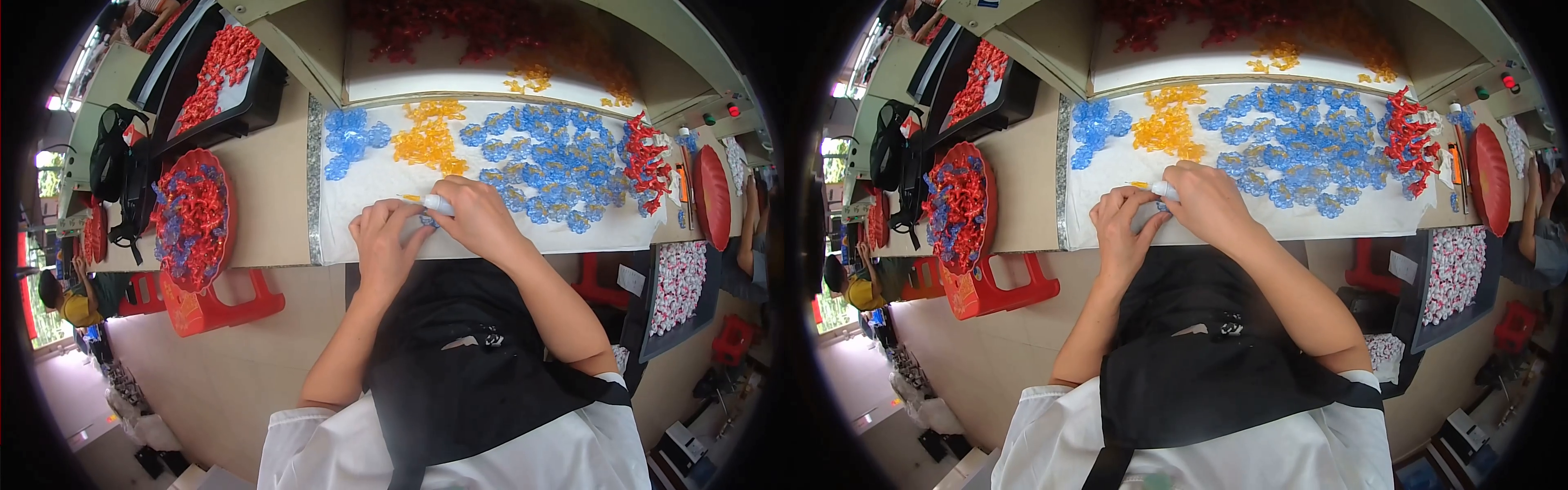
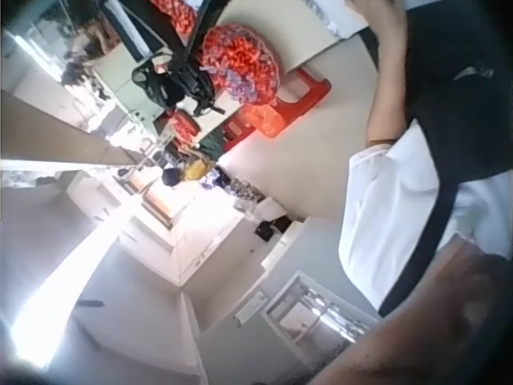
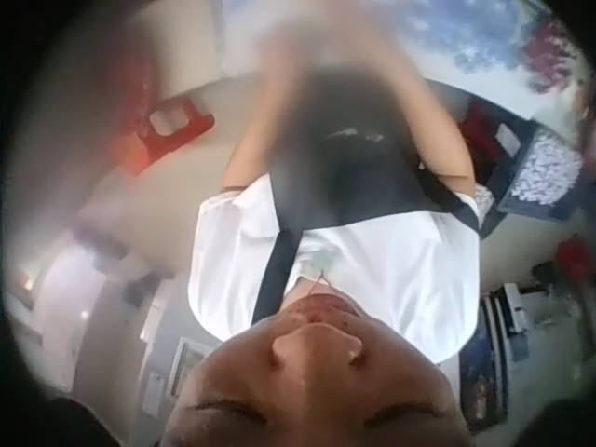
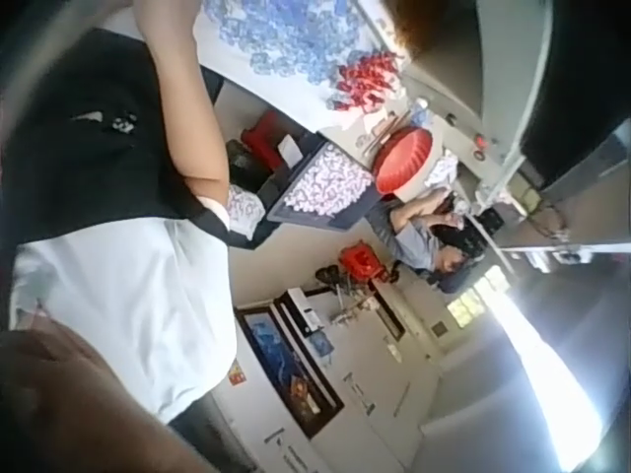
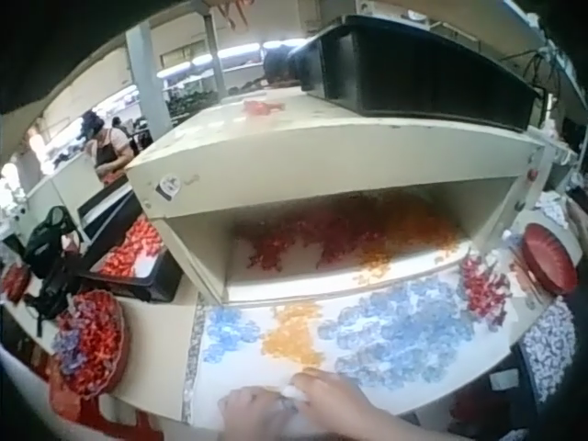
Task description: The person assembles toy parts by gluing small yellow components onto blue plastic flower-shaped pieces with a glue bottle.
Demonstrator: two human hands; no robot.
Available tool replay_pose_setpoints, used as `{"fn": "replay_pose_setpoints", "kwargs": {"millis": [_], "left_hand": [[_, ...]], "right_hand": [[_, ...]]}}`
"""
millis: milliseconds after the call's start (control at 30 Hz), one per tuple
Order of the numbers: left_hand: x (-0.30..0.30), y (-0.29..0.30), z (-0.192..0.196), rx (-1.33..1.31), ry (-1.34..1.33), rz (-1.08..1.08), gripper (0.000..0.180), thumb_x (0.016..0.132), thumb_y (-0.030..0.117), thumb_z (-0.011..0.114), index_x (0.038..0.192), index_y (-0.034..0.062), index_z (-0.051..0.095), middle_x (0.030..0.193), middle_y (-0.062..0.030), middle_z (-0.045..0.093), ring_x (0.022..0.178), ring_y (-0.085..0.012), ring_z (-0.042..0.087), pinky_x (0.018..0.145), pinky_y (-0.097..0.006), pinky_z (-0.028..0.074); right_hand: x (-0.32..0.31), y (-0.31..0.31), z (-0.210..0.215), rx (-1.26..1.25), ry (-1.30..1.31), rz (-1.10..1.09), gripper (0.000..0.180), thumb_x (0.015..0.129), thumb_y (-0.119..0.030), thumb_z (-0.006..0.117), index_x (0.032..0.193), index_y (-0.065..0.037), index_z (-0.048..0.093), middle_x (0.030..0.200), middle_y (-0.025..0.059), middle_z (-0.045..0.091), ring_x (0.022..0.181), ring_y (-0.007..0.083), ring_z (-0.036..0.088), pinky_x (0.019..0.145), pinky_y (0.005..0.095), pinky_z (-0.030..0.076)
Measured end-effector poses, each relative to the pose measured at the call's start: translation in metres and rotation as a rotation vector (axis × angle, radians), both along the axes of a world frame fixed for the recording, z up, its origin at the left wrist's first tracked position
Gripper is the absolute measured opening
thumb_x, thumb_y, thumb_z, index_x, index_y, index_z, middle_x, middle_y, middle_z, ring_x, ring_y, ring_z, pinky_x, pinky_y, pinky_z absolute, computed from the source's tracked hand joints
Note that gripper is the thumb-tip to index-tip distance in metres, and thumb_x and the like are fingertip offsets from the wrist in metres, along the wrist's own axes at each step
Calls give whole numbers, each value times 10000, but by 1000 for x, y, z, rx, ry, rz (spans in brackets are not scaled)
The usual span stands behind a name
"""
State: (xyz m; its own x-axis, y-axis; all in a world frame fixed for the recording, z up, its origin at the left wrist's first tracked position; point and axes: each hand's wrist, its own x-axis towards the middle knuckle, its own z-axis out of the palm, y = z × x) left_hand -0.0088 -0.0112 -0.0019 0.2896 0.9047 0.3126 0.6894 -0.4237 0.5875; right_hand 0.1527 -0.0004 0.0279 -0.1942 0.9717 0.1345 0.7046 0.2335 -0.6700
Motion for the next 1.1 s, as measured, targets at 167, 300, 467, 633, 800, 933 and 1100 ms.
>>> {"fn": "replay_pose_setpoints", "kwargs": {"millis": [167,300,467,633,800,933,1100], "left_hand": [[-1,1,1,30,-12,-4,322,647,141,758,944,99,641,917,-21,552,908,-198,507,803,-342,307],[1,1,3,36,-13,-12,314,651,136,755,939,95,637,913,-29,556,905,-201,510,803,-344,308],[3,6,3,84,2,1,318,659,128,748,950,88,626,911,-39,559,898,-209,517,807,-346,312],[33,56,30,238,-10,-66,310,674,126,740,956,81,619,911,-42,573,890,-217,524,806,-353,329],[92,121,20,207,49,-116,258,730,160,711,957,68,632,875,-62,628,844,-214,539,781,-334,346],[98,129,9,155,84,-144,255,733,156,707,962,66,636,863,-70,646,849,-207,542,777,-333,352],[90,128,11,239,123,-134,200,744,128,691,928,63,649,882,-39,651,867,-200,541,785,-336,350]], "right_hand": [[-3,4,2,-50,-52,19,186,723,-114,674,850,5,609,835,167,619,797,355,595,690,408,477],[-4,3,2,-13,-49,3,135,688,-68,656,772,5,579,819,168,609,784,349,600,675,422,477],[3,-9,7,243,286,-181,147,724,-67,668,847,-24,599,819,150,611,781,331,602,677,379,483],[53,-40,11,124,537,-514,145,778,-51,670,907,-23,611,816,77,641,757,161,621,672,276,471],[72,-63,19,132,498,-559,142,786,-25,661,919,-9,612,807,65,632,728,116,584,662,234,451],[81,-69,14,173,507,-572,144,782,-14,661,917,-8,612,844,71,629,735,119,580,657,235,449],[82,-65,11,153,523,-561,140,784,-12,657,916,-7,610,849,70,629,737,122,584,656,239,451]]}}
